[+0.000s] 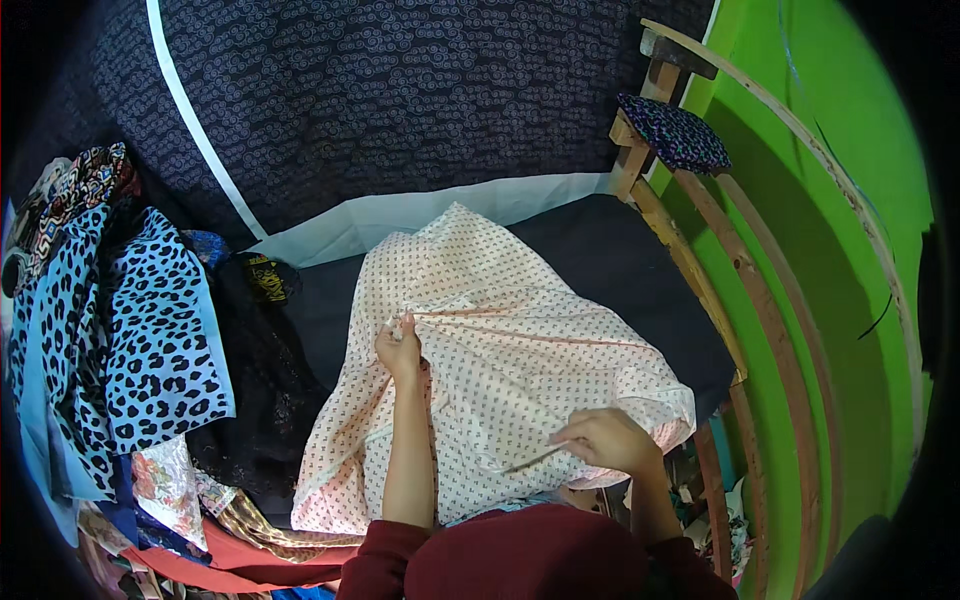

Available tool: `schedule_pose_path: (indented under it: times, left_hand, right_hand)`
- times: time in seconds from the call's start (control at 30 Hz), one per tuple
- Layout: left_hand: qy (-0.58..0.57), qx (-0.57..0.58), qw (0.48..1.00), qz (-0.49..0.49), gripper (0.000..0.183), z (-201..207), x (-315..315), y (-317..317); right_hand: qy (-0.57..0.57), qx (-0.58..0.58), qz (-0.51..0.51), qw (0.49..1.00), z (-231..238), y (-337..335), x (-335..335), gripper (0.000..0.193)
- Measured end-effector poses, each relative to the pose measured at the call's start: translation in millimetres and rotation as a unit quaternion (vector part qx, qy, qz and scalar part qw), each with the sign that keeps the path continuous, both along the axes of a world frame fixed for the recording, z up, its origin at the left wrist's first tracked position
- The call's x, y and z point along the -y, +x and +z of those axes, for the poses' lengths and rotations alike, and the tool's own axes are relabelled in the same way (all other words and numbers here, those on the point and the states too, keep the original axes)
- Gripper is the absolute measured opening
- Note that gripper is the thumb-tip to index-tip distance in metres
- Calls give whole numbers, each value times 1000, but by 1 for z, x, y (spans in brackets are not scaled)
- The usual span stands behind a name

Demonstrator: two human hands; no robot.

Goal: Fold a piece of patterned fabric on a flat surface.

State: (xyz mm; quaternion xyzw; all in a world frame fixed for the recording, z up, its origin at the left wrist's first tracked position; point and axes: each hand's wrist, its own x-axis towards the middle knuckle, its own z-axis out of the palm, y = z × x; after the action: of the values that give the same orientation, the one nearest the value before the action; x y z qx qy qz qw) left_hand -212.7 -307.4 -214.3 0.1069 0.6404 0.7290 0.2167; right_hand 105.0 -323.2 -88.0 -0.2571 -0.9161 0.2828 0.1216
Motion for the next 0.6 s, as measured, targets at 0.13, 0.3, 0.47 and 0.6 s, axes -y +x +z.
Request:
schedule_pose_path:
  times: [0.13, 0.3, 0.47, 0.6]
  left_hand:
    - [8, -6, 1000, 25, 21, 13, -2, 10]
    - [15, -17, 999, 23, 21, 7, 1, 4]
    - [11, -14, 1000, 25, 21, 20, -4, 13]
    - [-6, -31, 999, 37, 21, 22, -1, 14]
  right_hand:
    - [-106, 135, 73, 982, 18, -2, 1, 22]
    - [-30, -29, 140, 989, -4, -57, 27, 21]
    - [119, 13, 189, 975, -55, -89, 51, 22]
    - [88, -95, 152, 980, -47, -79, 49, 19]
